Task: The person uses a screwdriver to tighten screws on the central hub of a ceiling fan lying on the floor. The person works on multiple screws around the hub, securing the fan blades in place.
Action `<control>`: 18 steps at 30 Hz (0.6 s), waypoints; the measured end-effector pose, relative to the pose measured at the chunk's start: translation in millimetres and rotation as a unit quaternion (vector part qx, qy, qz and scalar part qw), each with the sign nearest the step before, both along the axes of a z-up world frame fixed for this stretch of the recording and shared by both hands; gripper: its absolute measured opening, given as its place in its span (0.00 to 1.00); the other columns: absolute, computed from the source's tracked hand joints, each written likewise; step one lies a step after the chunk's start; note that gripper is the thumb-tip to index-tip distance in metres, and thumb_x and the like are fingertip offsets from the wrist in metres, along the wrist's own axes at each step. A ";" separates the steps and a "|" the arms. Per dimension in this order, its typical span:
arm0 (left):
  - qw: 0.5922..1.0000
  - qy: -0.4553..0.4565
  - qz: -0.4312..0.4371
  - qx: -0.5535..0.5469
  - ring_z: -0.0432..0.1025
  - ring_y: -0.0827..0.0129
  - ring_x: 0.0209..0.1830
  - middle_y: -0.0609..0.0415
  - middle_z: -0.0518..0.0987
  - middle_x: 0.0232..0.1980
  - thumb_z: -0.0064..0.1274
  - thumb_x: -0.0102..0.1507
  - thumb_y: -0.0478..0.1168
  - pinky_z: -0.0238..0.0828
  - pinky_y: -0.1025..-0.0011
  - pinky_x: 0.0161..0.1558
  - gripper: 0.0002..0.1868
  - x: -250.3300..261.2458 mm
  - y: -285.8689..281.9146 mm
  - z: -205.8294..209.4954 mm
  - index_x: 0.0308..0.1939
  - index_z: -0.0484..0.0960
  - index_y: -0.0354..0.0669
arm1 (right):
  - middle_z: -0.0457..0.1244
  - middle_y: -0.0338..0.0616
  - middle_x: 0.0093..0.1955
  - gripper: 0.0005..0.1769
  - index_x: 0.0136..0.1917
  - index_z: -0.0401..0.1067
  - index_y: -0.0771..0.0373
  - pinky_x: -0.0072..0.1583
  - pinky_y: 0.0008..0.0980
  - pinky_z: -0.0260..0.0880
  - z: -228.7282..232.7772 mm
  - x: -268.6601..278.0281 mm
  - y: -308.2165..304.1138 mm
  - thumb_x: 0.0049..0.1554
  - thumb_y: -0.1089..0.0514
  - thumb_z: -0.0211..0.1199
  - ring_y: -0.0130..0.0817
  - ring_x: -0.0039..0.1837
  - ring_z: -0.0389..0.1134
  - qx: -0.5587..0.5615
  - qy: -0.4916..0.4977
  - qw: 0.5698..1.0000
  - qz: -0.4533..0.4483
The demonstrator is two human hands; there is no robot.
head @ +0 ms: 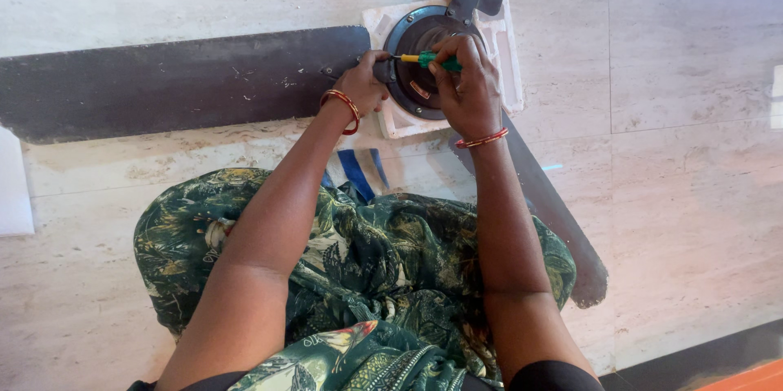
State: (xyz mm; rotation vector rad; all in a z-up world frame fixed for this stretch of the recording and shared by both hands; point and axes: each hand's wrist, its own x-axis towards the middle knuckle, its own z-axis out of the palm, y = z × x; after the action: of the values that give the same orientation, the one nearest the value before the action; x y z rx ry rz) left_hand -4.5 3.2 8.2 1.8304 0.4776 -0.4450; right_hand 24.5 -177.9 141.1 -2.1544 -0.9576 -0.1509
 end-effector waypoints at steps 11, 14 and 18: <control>1.000 -0.005 -0.002 0.004 0.82 0.64 0.33 0.50 0.86 0.36 0.55 0.58 0.34 0.77 0.64 0.39 0.36 0.1 -0.1 2.5 0.71 0.66 0.57 | 0.63 0.52 0.51 0.13 0.51 0.64 0.65 0.53 0.46 0.69 7.4 -1.2 16.5 0.57 0.74 0.63 0.53 0.53 0.69 -0.034 -0.008 0.999 0.024; 0.999 -0.040 -0.008 0.008 0.83 0.60 0.36 0.48 0.86 0.38 0.56 0.57 0.35 0.77 0.63 0.42 0.36 2.1 -1.3 -10.6 0.70 0.65 0.56 | 0.61 0.54 0.50 0.13 0.50 0.64 0.64 0.51 0.49 0.66 10.9 4.7 31.8 0.56 0.75 0.61 0.57 0.51 0.67 -0.078 -0.013 0.995 0.059; 0.996 -0.071 -0.017 0.052 0.81 0.52 0.41 0.42 0.84 0.43 0.54 0.61 0.41 0.74 0.59 0.47 0.32 5.9 -4.3 -30.7 0.70 0.65 0.56 | 0.62 0.53 0.48 0.14 0.49 0.63 0.64 0.50 0.52 0.64 19.0 18.4 50.0 0.54 0.75 0.62 0.60 0.50 0.66 -0.113 -0.023 0.986 0.123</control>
State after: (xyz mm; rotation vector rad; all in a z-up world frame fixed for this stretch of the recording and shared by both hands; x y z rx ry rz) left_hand 1.4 -1.1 -22.4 1.9570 0.3792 -0.3159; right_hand 42.9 -127.9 160.1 -2.2201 -1.3135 0.0304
